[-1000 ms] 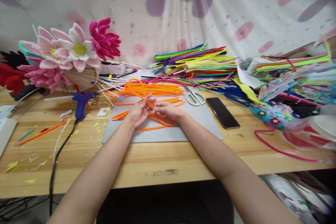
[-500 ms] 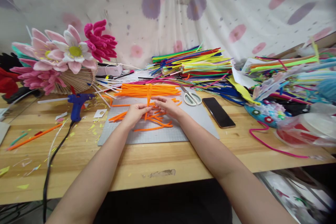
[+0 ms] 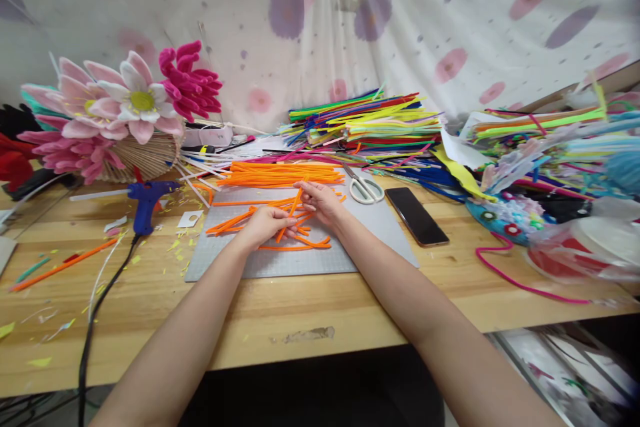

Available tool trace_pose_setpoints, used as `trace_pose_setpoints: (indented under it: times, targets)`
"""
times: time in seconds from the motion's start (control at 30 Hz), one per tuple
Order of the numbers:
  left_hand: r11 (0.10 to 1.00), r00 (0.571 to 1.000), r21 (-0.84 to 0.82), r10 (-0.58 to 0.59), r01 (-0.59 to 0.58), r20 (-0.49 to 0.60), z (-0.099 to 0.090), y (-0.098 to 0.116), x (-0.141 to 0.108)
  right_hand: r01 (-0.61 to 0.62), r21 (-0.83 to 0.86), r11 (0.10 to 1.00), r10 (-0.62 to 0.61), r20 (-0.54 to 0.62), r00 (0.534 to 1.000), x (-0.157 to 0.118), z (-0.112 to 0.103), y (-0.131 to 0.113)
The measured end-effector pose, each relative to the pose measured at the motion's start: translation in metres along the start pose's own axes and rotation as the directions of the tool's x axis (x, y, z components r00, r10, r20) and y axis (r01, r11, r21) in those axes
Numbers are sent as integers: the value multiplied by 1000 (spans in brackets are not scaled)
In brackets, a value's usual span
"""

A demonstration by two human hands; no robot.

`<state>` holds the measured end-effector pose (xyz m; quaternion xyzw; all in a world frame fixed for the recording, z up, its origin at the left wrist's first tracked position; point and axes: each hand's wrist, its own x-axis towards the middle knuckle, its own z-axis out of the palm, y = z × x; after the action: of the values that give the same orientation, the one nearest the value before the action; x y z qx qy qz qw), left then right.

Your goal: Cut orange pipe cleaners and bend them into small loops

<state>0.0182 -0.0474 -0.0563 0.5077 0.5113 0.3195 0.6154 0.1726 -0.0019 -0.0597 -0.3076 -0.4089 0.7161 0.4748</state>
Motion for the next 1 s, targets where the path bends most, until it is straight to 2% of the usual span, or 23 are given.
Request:
trace_pose_setpoints:
  times: [0.2,0.63,0.83,0.93,1.0]
  targets:
    - [1000,1000,2,-10,10,28,-1,-3,1,15,1,1000,-15,-34,999,2,-4,-3]
    - [997,996,13,-82,81,18,0,3,-3,62,15,998,-60,-97,993,3,-7,-2]
    - [993,992,55,-112,109,50,-1,6,-6,100,-57,993,-107,-126,986,3,-7,-4]
    - [996,994,59,-70,65,83,-1,6,-6,110,-113,988,-125,-139,982,3,-5,-1]
    - [999,997,38,22,-25,78,1,5,-4,108,-154,982,-128,-127,984,4,-2,1]
